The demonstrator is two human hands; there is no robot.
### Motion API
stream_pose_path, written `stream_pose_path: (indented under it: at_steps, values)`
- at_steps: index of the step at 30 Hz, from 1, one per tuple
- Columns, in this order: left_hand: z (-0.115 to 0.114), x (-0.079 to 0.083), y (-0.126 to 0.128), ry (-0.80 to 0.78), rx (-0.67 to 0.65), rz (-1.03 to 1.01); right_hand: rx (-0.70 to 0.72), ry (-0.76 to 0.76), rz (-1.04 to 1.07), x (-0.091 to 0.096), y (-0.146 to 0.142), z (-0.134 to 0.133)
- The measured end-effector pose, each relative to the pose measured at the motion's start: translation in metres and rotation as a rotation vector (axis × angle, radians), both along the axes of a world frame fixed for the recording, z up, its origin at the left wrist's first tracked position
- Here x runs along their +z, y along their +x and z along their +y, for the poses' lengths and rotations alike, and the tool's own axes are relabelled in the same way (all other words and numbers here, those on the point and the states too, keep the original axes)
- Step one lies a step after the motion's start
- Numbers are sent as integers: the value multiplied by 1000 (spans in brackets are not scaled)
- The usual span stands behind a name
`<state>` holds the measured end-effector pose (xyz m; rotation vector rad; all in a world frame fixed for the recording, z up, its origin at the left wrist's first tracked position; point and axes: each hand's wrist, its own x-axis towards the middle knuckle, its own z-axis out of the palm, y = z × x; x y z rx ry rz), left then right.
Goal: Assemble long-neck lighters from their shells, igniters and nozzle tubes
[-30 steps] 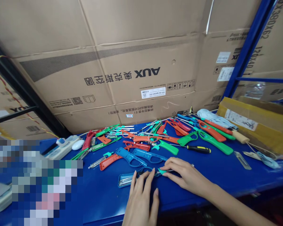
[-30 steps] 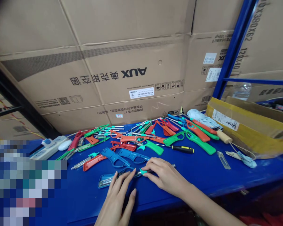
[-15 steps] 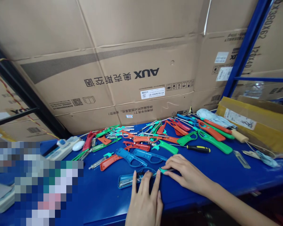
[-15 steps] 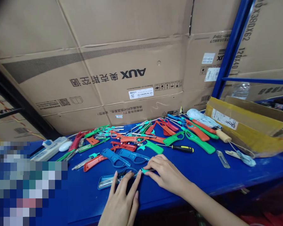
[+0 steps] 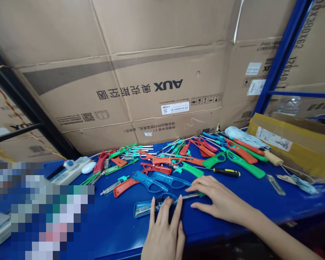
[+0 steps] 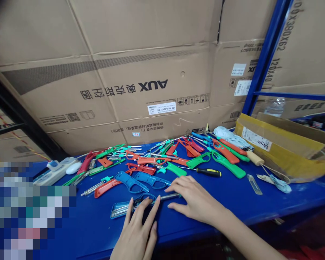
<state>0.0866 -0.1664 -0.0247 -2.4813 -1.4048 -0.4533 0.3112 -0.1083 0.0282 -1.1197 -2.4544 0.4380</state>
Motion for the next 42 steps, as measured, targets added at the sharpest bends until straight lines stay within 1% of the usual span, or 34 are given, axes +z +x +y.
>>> stream_pose_path:
  at_steps: [4,9,13,17,21,26,33,37,42]
  values:
    - [0,-2,-3,-4,-22,-1,54,42,-18,-5,-16,5]
    - [0,0,-2,-3,-28,18,73,109,16,-14,-14,8]
    - [0,2,1,24,-27,-3,85,180,6,-18,-12,7]
    - [-1,2,1,1,-33,-19,97,230,-63,-16,-13,8]
    - [-3,1,-2,-49,-16,-51,145,264,-137,-13,-14,11]
    - [-4,2,-3,-43,-23,-72,170,294,-181,-12,-14,13]
    - [-5,9,1,-91,-2,-43,189,339,-287,-13,-17,10]
    - [-4,11,1,-84,-3,-6,184,313,-264,-5,-17,12]
    - [-2,4,1,-35,-20,29,192,174,-123,24,-20,24]
